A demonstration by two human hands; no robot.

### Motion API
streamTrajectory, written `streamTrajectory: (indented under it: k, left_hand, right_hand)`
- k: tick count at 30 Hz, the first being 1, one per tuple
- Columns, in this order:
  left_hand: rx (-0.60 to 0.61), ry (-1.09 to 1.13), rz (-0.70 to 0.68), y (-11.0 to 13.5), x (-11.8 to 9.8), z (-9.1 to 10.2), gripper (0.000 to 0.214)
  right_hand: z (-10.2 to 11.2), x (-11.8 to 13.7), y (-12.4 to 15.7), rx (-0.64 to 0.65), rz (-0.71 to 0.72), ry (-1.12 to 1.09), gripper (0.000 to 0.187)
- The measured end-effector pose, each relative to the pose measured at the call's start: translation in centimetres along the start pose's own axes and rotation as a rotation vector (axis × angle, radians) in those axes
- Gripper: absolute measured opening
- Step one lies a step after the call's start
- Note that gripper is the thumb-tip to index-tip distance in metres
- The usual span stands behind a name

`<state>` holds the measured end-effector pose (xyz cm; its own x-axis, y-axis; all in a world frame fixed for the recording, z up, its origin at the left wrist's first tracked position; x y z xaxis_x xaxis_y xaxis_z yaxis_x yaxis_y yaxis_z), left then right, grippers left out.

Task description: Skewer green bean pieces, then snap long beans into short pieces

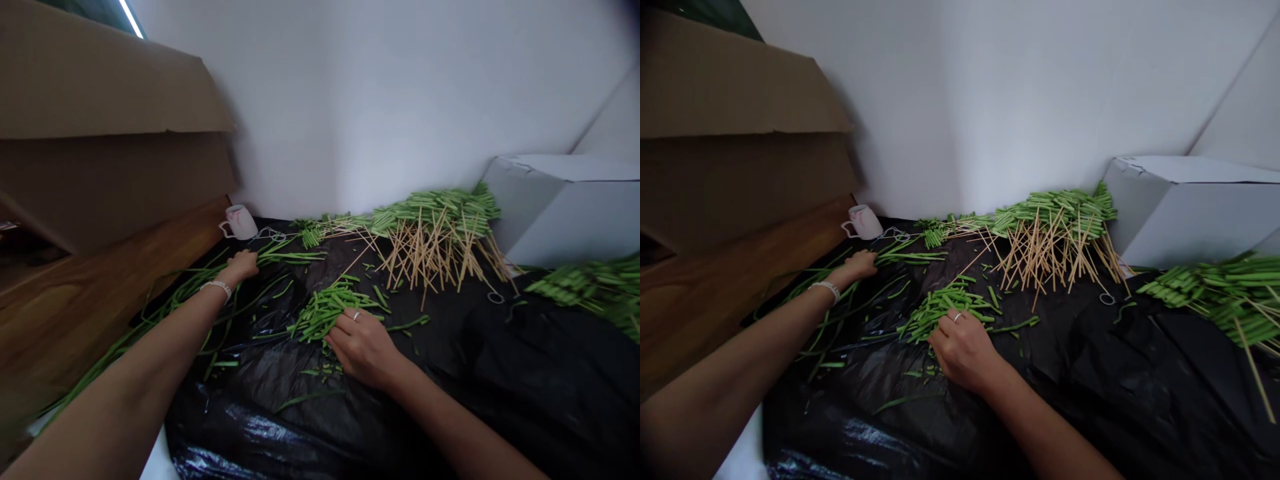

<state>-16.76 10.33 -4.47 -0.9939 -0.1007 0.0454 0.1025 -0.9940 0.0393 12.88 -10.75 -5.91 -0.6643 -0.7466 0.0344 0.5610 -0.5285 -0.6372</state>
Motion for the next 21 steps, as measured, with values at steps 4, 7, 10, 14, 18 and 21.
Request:
streamTrajectory:
  k: [4,7,10,14,18,21]
  left_hand:
    - [-0.072,-0.085,-0.054,-0.2,0.0,1.5,0.025]
    - [-0.175,-0.115,-0.08,0.1,0.1,4.0,0.029]
    - [-0.311,-0.132,-0.08,1.1,0.7,7.8,0.031]
    - [-0.548,-0.153,-0.052,3.3,1.0,13.6,0.036]
    - [-0.82,-0.17,-0.178,6.2,-1.3,17.9,0.037]
    - [-0.821,-0.201,-0.311,8.3,-4.4,18.7,0.033]
  right_hand:
    - [0.0,-0.1,0.0,0.004,-0.004,0.008,0.023]
    - [-0.1,-0.1,0.0,0.013,-0.003,0.014,0.022]
    - [-0.1,0.0,0.1,0.002,0.006,0.015,0.021]
    - [0.6,-0.4,-0.1,-0.049,-0.011,0.015,0.023]
    - [2.1,-1.8,-0.5,-0.182,-0.166,-0.064,0.018]
    - [3.5,-3.1,-0.3,-0.357,-0.317,-0.174,0.017]
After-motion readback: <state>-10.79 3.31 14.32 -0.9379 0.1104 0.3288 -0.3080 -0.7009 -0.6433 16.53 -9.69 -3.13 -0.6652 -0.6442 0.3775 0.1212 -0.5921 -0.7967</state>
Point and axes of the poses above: each hand's wrist, its own y-axis away from the middle knuckle, its own z-axis out of the back of the hand, x = y × z, the point moved 3 cm from there along -y, towards the middle knuckle, and after that the axes turned 2 degrees about -z, right-handed, at the moved point
